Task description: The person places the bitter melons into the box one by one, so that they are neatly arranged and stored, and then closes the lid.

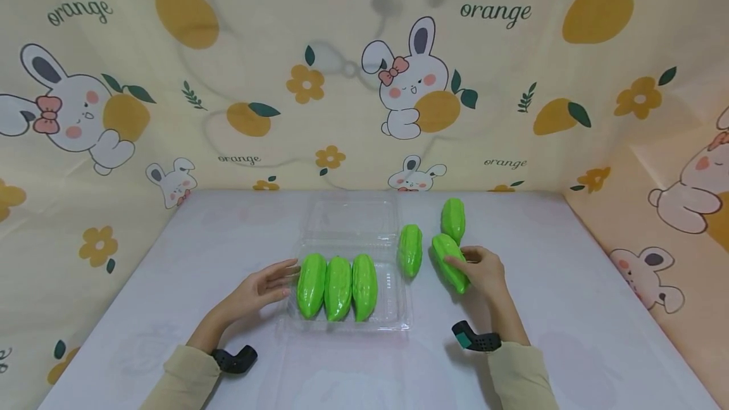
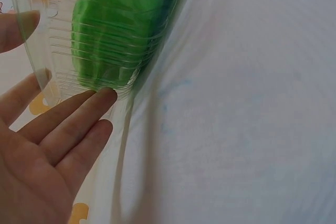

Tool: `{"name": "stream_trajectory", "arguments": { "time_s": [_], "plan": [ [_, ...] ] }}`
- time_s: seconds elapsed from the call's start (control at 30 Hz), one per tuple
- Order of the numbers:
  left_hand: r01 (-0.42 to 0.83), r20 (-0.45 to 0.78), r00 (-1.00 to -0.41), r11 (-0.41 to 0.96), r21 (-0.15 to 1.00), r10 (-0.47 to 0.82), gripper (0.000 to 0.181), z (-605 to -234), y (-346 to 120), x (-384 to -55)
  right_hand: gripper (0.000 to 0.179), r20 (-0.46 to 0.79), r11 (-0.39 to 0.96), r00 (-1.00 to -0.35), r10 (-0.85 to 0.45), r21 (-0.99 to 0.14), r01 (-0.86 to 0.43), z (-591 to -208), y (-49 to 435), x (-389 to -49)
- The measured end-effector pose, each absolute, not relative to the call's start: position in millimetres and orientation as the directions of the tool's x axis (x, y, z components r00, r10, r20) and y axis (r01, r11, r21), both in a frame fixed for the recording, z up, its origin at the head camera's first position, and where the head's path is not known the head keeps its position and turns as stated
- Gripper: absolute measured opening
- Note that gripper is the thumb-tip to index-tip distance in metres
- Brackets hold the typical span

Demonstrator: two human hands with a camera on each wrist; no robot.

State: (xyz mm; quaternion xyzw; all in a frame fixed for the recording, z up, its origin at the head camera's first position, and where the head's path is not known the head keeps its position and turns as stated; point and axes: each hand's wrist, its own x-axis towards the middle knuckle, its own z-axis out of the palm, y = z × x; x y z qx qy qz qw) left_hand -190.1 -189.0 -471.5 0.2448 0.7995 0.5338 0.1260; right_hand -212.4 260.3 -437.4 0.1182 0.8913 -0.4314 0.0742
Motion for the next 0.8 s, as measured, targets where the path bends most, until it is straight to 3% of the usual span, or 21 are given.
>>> {"name": "stream_trajectory", "arguments": {
  "time_s": [0.8],
  "plan": [
    [0.241,0.051,-0.852,0.304,0.922,0.520,0.062,-474,-190,-190,0.077,-0.231,0.541,-0.969,0.092,-0.805,0.243,-426,251,-210]
  ]
}}
